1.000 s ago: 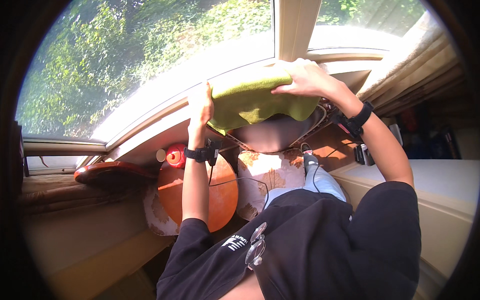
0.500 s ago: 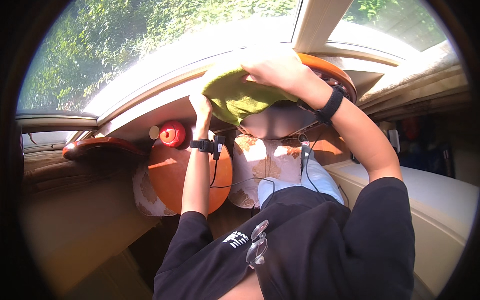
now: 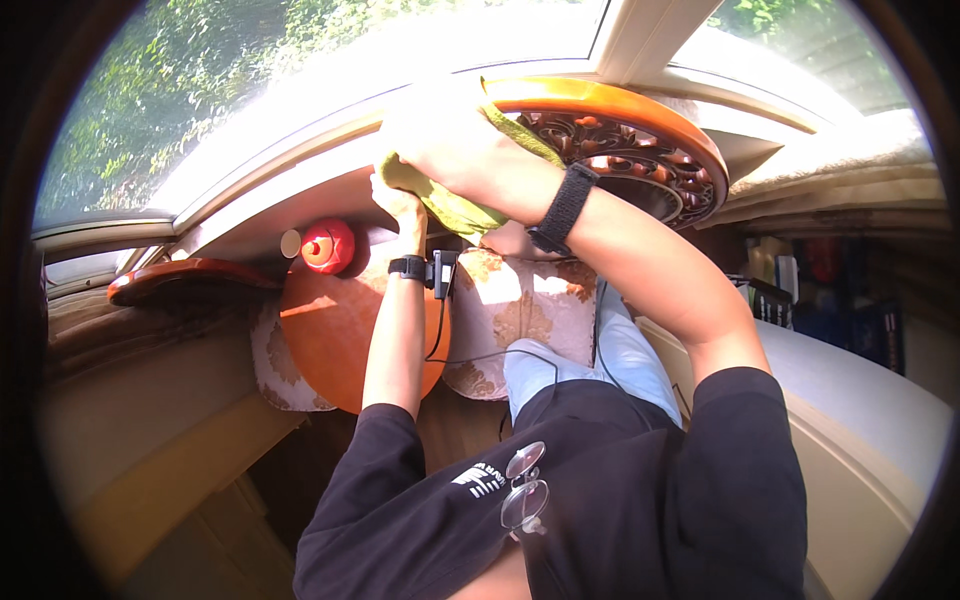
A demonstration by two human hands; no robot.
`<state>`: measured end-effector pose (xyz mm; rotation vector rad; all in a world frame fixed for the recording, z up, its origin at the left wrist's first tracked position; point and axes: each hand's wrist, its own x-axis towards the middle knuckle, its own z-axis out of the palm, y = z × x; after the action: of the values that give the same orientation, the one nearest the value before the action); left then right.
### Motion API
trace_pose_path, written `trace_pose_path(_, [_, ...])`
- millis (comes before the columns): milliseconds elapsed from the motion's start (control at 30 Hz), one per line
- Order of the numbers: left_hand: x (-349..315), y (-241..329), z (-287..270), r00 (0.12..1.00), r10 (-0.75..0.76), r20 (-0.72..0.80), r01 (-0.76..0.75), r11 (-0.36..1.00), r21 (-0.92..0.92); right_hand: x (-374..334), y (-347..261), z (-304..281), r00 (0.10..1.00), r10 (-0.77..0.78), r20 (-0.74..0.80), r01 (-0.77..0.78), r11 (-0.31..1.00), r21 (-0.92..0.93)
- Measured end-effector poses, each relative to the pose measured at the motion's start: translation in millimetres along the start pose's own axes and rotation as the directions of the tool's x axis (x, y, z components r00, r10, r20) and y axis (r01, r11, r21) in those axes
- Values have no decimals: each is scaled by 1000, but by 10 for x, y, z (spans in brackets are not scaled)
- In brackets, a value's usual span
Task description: The person folds a green cloth and wipes a round table, a window frame, a wall, and a cabinet door.
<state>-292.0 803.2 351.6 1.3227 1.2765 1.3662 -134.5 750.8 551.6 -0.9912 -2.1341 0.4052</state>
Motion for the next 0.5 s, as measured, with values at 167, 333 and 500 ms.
trace_pose_path(167, [-36,-222,44,995,-75,-62,68,992,-105,193,-17,308,969,124,215,-120,992,-33])
trace_pose_path(333, [-385,-557,128,969,-225,-105,195,952,-236,316,25,836,901,107,420,26,954,-299])
trace_pose_path(500, [-625,-755,230,940,-316,-131,261,910,-323,282,88,1211,851,126,510,171,852,-495])
